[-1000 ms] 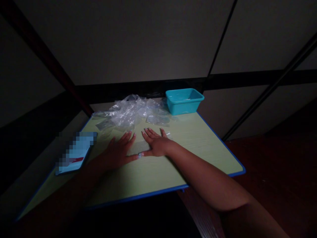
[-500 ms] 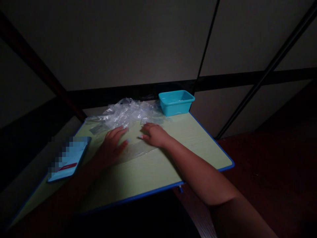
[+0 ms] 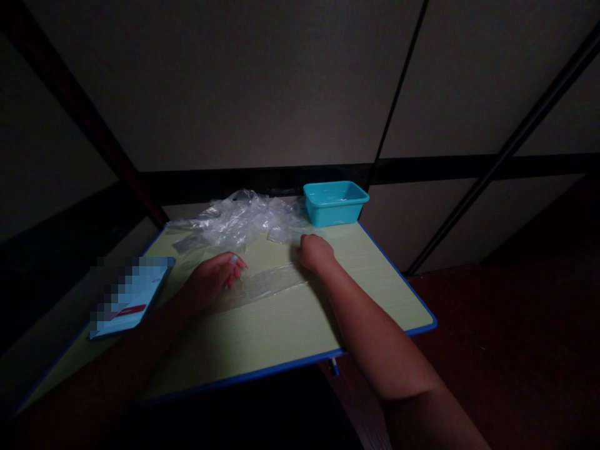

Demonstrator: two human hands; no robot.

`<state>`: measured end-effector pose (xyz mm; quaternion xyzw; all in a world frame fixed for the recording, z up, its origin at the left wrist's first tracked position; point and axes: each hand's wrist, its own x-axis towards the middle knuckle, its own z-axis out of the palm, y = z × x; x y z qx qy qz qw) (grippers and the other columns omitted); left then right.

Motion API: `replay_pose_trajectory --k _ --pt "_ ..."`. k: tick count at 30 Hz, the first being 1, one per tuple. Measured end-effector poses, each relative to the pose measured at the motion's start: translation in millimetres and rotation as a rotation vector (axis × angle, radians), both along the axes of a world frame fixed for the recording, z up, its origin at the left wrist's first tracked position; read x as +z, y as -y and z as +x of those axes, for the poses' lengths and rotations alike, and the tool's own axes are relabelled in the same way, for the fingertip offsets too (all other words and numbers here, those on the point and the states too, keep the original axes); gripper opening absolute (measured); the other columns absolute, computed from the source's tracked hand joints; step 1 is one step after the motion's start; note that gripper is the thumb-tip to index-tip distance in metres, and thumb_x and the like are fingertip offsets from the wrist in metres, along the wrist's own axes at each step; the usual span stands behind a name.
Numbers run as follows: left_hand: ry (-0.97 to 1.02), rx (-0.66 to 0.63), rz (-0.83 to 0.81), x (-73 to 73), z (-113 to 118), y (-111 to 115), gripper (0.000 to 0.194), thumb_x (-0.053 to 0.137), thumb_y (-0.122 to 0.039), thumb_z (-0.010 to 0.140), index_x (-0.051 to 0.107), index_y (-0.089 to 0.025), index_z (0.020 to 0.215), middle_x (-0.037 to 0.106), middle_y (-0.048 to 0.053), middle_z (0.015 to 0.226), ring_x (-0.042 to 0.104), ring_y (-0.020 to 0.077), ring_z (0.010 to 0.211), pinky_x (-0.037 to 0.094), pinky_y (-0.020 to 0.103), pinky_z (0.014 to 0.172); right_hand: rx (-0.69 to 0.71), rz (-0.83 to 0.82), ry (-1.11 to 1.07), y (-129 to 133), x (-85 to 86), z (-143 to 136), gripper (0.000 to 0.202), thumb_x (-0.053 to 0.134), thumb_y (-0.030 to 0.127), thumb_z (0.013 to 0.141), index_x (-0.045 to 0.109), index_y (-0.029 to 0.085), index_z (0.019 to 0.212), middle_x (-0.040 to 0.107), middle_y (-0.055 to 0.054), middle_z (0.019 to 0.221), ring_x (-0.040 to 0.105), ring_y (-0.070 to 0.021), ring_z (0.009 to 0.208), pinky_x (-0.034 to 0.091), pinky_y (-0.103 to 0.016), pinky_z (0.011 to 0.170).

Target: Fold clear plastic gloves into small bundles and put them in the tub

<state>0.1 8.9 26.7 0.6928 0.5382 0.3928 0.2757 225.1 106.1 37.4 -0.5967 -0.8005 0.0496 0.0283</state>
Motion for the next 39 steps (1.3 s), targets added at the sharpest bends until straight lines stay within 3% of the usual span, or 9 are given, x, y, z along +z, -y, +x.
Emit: replay_pose_trajectory --k 4,11,19,23,26,33,39 --pt "-0.444 -0.217 0.249 -2.6 3.4 6.3 0.023 0.041 -0.030 0.089 0.059 -0.018 0.081 0.059 0.004 0.077 0.054 0.0173 0.074 0.043 0.030 0.068 0.027 -0.073 0.034 -5.0 0.8 3.3 0.041 0.042 0.039 0.090 0.063 0.011 0.112 0.064 -0.019 0.115 0.063 -0.0256 0.099 0.045 -0.028 0.077" --pt "-0.486 -0.408 0.365 -2.9 11.2 11.6 0.015 0.050 -0.023 0.083 0.062 -0.018 0.091 0.061 0.007 0.089 0.052 0.0197 0.087 0.042 0.033 0.078 0.088 -0.142 0.044 -3.1 2.0 0.1 0.047 0.034 0.040 0.094 0.067 0.011 0.109 0.064 -0.019 0.115 0.062 -0.0253 0.103 0.045 -0.028 0.081" --pt "-0.482 -0.415 0.346 -7.2 11.2 10.3 0.018 0.059 -0.029 0.080 0.064 -0.018 0.094 0.060 0.008 0.091 0.052 0.0204 0.088 0.042 0.033 0.079 0.185 -0.166 0.091 2.3 4.0 2.7 0.065 0.032 0.063 0.088 0.071 0.012 0.098 0.069 -0.020 0.104 0.066 -0.0273 0.093 0.047 -0.030 0.072" --pt "-0.489 -0.424 0.325 -8.2 9.0 8.0 0.018 0.058 -0.029 0.081 0.065 -0.019 0.094 0.060 0.007 0.092 0.053 0.0199 0.087 0.043 0.033 0.079 0.272 -0.188 0.145 1.6 5.0 4.9 0.042 0.053 0.048 0.083 0.072 0.012 0.094 0.069 -0.019 0.103 0.065 -0.0289 0.093 0.046 -0.030 0.073" --pt "-0.495 -0.417 0.315 -7.0 9.2 8.9 0.017 0.056 -0.028 0.082 0.065 -0.019 0.094 0.061 0.007 0.092 0.053 0.0196 0.086 0.043 0.033 0.079 0.289 -0.206 0.135 2.2 7.8 6.1 0.029 0.058 0.036 0.081 0.072 0.014 0.094 0.070 -0.016 0.101 0.065 -0.0271 0.091 0.045 -0.028 0.071" --pt "-0.504 -0.415 0.322 -6.9 9.4 9.8 0.020 0.057 -0.031 0.082 0.065 -0.020 0.098 0.061 0.007 0.093 0.053 0.0201 0.087 0.043 0.033 0.078 0.268 -0.248 0.029 8.8 21.6 6.7 0.027 0.054 0.035 0.086 0.070 0.014 0.092 0.071 -0.010 0.091 0.063 -0.0168 0.075 0.038 -0.021 0.057" --pt "-0.541 -0.413 0.312 -5.1 11.6 11.8 0.025 0.058 -0.031 0.082 0.066 -0.020 0.102 0.059 0.008 0.094 0.052 0.0209 0.089 0.043 0.034 0.080 0.177 -0.263 -0.077 6.1 16.7 7.1 0.022 0.061 0.030 0.080 0.067 0.013 0.093 0.071 -0.009 0.084 0.062 -0.0160 0.069 0.037 -0.021 0.054"
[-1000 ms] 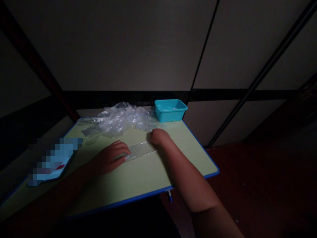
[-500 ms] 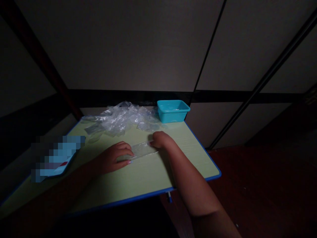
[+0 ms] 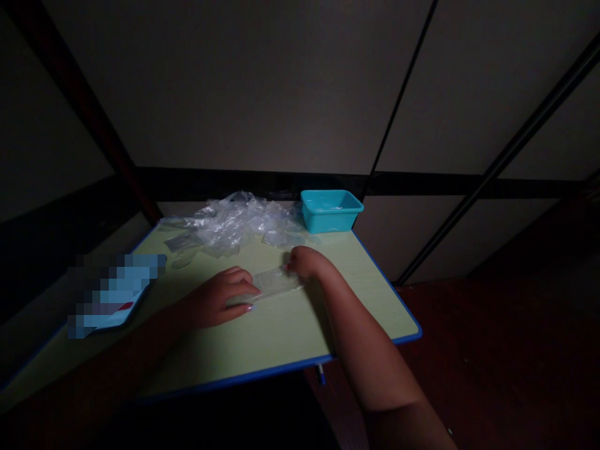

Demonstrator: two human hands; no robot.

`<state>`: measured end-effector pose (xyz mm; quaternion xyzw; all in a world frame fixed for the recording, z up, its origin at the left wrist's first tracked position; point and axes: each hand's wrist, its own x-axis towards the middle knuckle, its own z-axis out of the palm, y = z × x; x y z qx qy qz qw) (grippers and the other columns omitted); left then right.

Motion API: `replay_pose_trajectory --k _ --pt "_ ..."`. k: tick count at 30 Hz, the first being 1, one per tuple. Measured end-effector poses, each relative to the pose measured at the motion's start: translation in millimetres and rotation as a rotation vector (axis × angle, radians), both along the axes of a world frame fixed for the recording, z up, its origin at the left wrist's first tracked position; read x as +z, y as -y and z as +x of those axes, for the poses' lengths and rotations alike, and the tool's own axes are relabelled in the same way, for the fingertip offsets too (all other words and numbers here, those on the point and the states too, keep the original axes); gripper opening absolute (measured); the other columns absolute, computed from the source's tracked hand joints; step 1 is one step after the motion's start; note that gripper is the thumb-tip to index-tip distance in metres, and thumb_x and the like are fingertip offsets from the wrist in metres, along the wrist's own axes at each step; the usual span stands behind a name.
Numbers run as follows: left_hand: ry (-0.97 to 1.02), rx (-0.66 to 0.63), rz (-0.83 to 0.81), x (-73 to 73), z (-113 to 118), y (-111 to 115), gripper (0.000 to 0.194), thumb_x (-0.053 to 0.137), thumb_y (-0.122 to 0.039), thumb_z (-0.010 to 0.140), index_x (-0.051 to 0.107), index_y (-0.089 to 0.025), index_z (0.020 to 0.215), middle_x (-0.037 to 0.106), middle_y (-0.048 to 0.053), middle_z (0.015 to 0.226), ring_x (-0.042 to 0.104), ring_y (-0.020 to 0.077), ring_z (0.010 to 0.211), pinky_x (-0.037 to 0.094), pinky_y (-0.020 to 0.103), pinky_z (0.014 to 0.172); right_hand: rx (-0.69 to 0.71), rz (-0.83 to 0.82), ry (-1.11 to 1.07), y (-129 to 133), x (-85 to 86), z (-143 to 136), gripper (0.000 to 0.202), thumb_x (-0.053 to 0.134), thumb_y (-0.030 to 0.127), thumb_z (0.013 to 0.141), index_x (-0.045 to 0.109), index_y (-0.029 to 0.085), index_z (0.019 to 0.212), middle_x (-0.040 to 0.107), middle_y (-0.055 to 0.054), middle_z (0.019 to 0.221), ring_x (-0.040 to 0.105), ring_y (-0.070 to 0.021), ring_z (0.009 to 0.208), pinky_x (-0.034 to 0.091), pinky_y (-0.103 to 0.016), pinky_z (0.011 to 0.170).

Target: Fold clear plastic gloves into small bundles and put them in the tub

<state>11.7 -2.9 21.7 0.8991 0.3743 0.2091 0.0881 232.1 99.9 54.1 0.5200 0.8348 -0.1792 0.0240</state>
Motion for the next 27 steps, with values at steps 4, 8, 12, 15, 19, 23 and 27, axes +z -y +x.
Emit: replay_pose_trajectory --k 4,8,12,15,19,23,27 --pt "-0.036 0.015 0.011 0.9 1.5 1.9 0.027 0.058 -0.032 0.082 0.067 -0.022 0.105 0.058 0.007 0.093 0.052 0.0213 0.089 0.042 0.034 0.080 -0.045 -0.005 -0.069 1.4 -2.0 -0.9 0.021 0.063 0.022 0.077 0.066 0.013 0.096 0.070 -0.007 0.077 0.062 -0.0154 0.064 0.040 -0.022 0.056" --pt "-0.052 0.012 0.026 -0.6 1.7 2.4 0.030 0.059 -0.032 0.081 0.066 -0.025 0.110 0.057 0.006 0.094 0.051 0.0214 0.090 0.042 0.034 0.080 -0.046 -0.014 -0.169 3.0 -2.9 -1.6 0.019 0.062 0.017 0.077 0.062 0.015 0.096 0.069 -0.004 0.075 0.060 -0.0120 0.057 0.040 -0.019 0.053" --pt "-0.056 0.003 0.030 -1.2 1.8 2.5 0.033 0.059 -0.032 0.081 0.064 -0.027 0.114 0.056 0.005 0.094 0.050 0.0213 0.090 0.041 0.033 0.080 -0.040 -0.037 -0.268 3.2 -5.1 -2.4 0.018 0.060 0.019 0.080 0.057 0.017 0.098 0.067 -0.001 0.076 0.057 -0.0090 0.055 0.039 -0.016 0.047" --pt "-0.057 0.009 0.022 -0.2 2.1 3.4 0.032 0.059 -0.033 0.082 0.065 -0.027 0.113 0.055 0.005 0.093 0.050 0.0214 0.091 0.041 0.033 0.080 -0.068 -0.102 -0.372 5.1 -4.7 -3.9 0.015 0.059 0.017 0.081 0.055 0.016 0.095 0.064 0.001 0.070 0.055 -0.0078 0.050 0.039 -0.015 0.044" --pt "-0.073 0.024 0.001 0.1 2.4 4.4 0.032 0.060 -0.035 0.082 0.065 -0.026 0.112 0.055 0.006 0.095 0.049 0.0222 0.092 0.041 0.034 0.081 -0.116 -0.193 -0.485 8.5 -4.0 -6.0 0.009 0.055 0.020 0.084 0.053 0.016 0.092 0.058 0.003 0.060 0.052 -0.0081 0.044 0.039 -0.017 0.043" --pt "-0.076 0.030 -0.018 0.5 2.3 4.3 0.033 0.060 -0.036 0.082 0.065 -0.027 0.113 0.055 0.006 0.096 0.049 0.0225 0.093 0.040 0.035 0.083 -0.095 -0.071 -0.374 7.2 -6.0 -5.8 0.017 0.057 0.033 0.085 0.056 0.016 0.091 0.063 -0.001 0.067 0.055 -0.0104 0.051 0.037 -0.019 0.047" --pt "-0.056 0.032 -0.034 1.8 2.6 4.8 0.034 0.060 -0.035 0.081 0.064 -0.025 0.113 0.056 0.007 0.096 0.050 0.0228 0.094 0.041 0.035 0.083 -0.112 0.164 -0.105 3.0 -7.6 -3.2 0.023 0.060 0.038 0.081 0.062 0.017 0.090 0.069 -0.008 0.084 0.060 -0.0156 0.068 0.036 -0.022 0.054"
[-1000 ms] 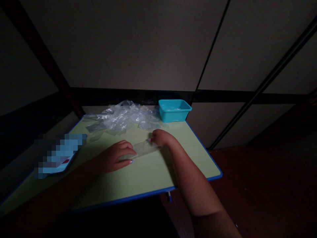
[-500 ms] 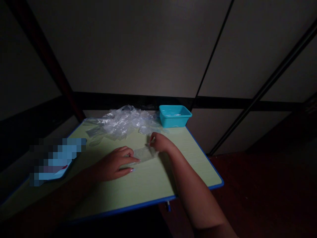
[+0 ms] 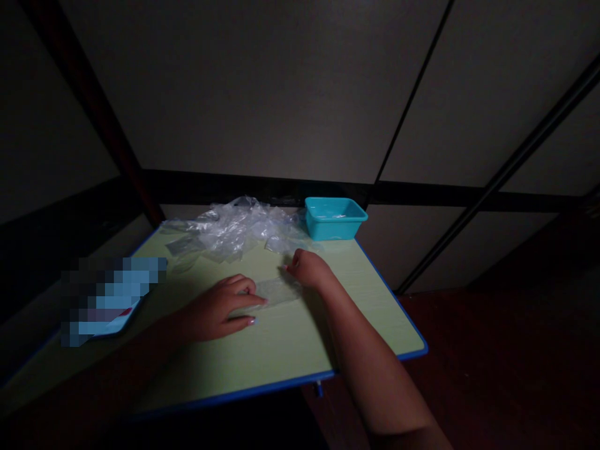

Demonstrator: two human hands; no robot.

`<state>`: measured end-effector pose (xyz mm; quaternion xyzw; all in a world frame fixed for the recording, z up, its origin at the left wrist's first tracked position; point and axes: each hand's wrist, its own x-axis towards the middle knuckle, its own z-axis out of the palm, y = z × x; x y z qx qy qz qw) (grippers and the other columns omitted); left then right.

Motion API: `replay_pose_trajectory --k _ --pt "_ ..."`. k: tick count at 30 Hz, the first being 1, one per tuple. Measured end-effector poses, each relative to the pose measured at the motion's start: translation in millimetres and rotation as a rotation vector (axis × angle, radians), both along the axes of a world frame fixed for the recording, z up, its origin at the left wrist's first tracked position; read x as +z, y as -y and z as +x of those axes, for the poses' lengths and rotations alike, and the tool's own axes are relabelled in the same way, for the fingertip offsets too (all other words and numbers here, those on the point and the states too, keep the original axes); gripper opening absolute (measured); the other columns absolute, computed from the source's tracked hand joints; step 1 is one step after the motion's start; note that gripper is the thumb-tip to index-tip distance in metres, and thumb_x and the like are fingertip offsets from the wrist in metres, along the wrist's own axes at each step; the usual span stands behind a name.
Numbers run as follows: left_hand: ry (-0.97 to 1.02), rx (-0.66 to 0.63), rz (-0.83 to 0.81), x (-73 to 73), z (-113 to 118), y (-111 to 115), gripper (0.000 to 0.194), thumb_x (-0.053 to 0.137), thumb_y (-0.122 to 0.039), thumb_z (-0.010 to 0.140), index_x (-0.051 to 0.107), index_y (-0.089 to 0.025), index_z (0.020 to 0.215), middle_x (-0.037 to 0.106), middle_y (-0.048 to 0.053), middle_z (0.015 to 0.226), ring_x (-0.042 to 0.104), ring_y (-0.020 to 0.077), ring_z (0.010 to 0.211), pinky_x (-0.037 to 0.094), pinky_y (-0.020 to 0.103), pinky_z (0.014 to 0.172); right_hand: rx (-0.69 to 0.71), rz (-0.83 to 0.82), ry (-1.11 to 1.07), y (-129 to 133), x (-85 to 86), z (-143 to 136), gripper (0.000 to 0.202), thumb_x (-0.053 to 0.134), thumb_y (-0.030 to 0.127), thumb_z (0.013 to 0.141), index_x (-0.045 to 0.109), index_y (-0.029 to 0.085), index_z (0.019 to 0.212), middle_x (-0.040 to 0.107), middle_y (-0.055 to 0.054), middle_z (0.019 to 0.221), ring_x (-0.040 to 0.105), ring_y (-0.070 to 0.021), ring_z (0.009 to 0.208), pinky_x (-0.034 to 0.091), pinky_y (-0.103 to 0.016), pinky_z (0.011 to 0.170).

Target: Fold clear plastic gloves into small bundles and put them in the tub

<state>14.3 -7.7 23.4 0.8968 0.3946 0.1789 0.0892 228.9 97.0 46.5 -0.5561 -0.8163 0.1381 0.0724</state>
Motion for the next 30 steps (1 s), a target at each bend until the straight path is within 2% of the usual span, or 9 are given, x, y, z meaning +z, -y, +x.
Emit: replay_pose_trajectory --k 4,8,12,14,16,19,21,25,30 --pt "0.121 0.036 -0.007 -3.5 2.1 -1.4 0.034 0.059 -0.033 0.081 0.063 -0.022 0.113 0.059 0.007 0.099 0.052 0.0227 0.095 0.042 0.036 0.084 -0.030 0.044 0.101 -0.8 -1.2 1.5 0.022 0.058 0.035 0.081 0.062 0.016 0.093 0.069 -0.012 0.092 0.062 -0.0204 0.078 0.036 -0.025 0.059" --pt "0.471 0.261 -0.041 -4.4 1.8 -8.9 0.023 0.052 -0.032 0.083 0.064 -0.019 0.098 0.063 0.006 0.096 0.057 0.0207 0.093 0.044 0.034 0.086 -0.007 0.175 0.037 2.1 -2.5 -0.6 0.019 0.056 0.029 0.083 0.061 0.015 0.094 0.065 -0.012 0.095 0.059 -0.0195 0.079 0.035 -0.026 0.062" --pt "0.940 0.562 -0.228 2.7 -4.8 -18.7 0.037 0.040 -0.045 0.086 0.063 -0.017 0.088 0.063 0.004 0.077 0.059 0.0184 0.077 0.047 0.030 0.073 0.165 0.245 -0.203 9.8 -3.2 -8.8 0.010 0.055 0.024 0.083 0.059 0.015 0.086 0.061 -0.007 0.085 0.054 -0.0148 0.072 0.035 -0.023 0.062" --pt "1.149 0.638 -0.316 5.5 -8.1 -22.5 0.040 0.039 -0.049 0.085 0.061 -0.015 0.083 0.061 0.003 0.071 0.059 0.0164 0.068 0.046 0.028 0.063 0.287 0.228 -0.299 16.5 -4.0 -14.9 0.009 0.054 0.022 0.084 0.058 0.015 0.082 0.059 -0.005 0.079 0.052 -0.0134 0.070 0.035 -0.022 0.062" --pt "1.258 0.683 -0.364 6.5 -10.0 -25.4 0.041 0.042 -0.050 0.083 0.061 -0.014 0.079 0.059 0.003 0.067 0.057 0.0143 0.060 0.044 0.025 0.057 0.406 0.188 -0.327 24.5 -5.6 -21.0 0.006 0.054 0.018 0.083 0.058 0.015 0.079 0.057 -0.003 0.075 0.049 -0.0123 0.066 0.033 -0.022 0.060" --pt "1.287 0.720 -0.393 5.8 -10.2 -28.1 0.038 0.045 -0.048 0.081 0.060 -0.013 0.075 0.057 0.002 0.064 0.053 0.0120 0.054 0.041 0.024 0.053 0.590 0.072 -0.281 35.0 -9.4 -28.7 0.003 0.056 0.014 0.080 0.058 0.016 0.078 0.057 0.000 0.069 0.046 -0.0106 0.060 0.030 -0.021 0.057" --pt "1.272 0.727 -0.410 4.9 -9.8 -28.8 0.037 0.044 -0.046 0.081 0.059 -0.014 0.074 0.056 0.002 0.064 0.052 0.0113 0.052 0.039 0.023 0.051 0.658 0.009 -0.235 38.9 -12.5 -32.0 0.003 0.060 0.015 0.078 0.058 0.017 0.078 0.057 0.001 0.067 0.045 -0.0099 0.058 0.028 -0.021 0.056" --pt "1.183 0.737 -0.436 3.0 -10.8 -28.7 0.035 0.041 -0.045 0.080 0.059 -0.014 0.077 0.057 0.002 0.068 0.053 0.0116 0.053 0.039 0.023 0.049 0.628 -0.027 -0.177 37.8 -17.7 -32.7 0.008 0.066 0.018 0.076 0.059 0.018 0.077 0.058 0.002 0.067 0.046 -0.0096 0.058 0.026 -0.021 0.057" --pt "0.758 0.774 -0.287 -1.7 -16.6 -30.9 0.032 0.039 -0.042 0.079 0.058 -0.017 0.075 0.062 0.003 0.073 0.058 0.0158 0.064 0.044 0.027 0.057 0.568 -0.051 -0.136 31.1 -16.5 -25.3 0.014 0.071 0.022 0.073 0.059 0.018 0.079 0.060 0.002 0.068 0.048 -0.0103 0.060 0.025 -0.021 0.056"
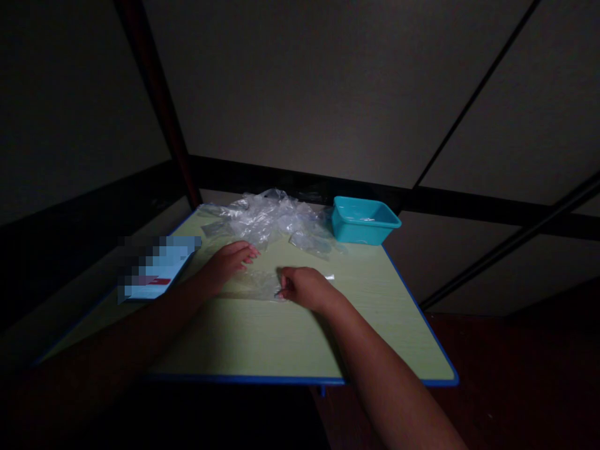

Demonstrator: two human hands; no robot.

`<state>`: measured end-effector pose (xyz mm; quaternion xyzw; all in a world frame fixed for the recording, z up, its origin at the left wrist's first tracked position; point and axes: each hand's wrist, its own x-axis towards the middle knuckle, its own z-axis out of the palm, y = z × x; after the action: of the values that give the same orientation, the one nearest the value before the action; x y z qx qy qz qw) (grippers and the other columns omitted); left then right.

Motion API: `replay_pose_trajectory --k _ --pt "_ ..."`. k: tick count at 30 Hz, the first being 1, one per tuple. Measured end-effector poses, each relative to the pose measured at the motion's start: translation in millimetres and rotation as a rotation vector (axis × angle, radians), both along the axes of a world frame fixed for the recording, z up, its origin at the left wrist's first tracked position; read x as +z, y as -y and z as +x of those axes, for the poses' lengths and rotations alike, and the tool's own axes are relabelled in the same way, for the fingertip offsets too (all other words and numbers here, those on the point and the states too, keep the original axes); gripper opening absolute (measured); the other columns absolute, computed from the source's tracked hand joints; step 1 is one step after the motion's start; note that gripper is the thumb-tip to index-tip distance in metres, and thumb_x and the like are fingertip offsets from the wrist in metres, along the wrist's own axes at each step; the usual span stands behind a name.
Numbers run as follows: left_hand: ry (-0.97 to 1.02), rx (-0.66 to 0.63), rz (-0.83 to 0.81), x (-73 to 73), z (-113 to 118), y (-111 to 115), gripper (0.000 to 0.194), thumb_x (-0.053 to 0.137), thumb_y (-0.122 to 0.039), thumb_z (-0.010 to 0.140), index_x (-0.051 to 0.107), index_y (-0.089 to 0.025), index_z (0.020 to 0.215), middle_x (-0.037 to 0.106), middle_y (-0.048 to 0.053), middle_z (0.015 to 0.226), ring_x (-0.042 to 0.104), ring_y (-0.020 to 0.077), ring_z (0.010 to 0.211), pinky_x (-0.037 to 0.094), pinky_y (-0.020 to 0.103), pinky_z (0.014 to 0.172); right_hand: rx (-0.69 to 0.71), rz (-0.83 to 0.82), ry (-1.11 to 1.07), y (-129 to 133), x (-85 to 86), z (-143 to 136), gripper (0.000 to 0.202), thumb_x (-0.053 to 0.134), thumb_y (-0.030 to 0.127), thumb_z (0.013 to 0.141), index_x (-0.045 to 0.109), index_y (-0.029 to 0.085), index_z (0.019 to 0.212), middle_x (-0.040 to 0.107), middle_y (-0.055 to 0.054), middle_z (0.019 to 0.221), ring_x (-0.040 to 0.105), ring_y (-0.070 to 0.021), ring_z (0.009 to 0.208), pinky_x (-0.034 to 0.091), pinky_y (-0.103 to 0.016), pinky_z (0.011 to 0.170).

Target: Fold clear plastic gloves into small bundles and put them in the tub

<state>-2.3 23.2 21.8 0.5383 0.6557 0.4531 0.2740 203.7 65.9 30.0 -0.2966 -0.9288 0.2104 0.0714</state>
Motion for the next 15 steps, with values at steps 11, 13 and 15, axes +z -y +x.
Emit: replay_pose_trajectory --k 11,13,15 --pt "-0.732 0.099 -0.066 -14.2 -15.8 1.1 0.024 0.065 -0.039 0.071 0.061 -0.021 0.086 0.058 0.008 0.094 0.047 0.0285 0.100 0.038 0.037 0.084 -0.013 -0.014 -0.027 -3.7 2.8 3.9 0.013 0.071 0.015 0.071 0.060 0.017 0.077 0.062 0.001 0.070 0.050 -0.0114 0.063 0.029 -0.021 0.058" --pt "-0.824 0.094 -0.123 -13.2 -14.8 2.1 0.027 0.065 -0.043 0.073 0.060 -0.021 0.089 0.058 0.007 0.096 0.047 0.0273 0.099 0.038 0.035 0.082 -0.002 0.025 -0.077 -3.3 2.0 2.7 0.012 0.070 0.013 0.071 0.060 0.017 0.077 0.062 0.000 0.073 0.051 -0.0119 0.065 0.031 -0.022 0.059" --pt "-0.835 0.080 -0.160 -10.9 -13.0 2.6 0.025 0.066 -0.043 0.074 0.059 -0.022 0.086 0.058 0.006 0.096 0.047 0.0260 0.099 0.038 0.033 0.081 0.016 0.057 -0.119 -2.1 2.9 1.5 0.012 0.068 0.012 0.071 0.061 0.017 0.079 0.062 -0.002 0.077 0.052 -0.0126 0.068 0.033 -0.022 0.062"
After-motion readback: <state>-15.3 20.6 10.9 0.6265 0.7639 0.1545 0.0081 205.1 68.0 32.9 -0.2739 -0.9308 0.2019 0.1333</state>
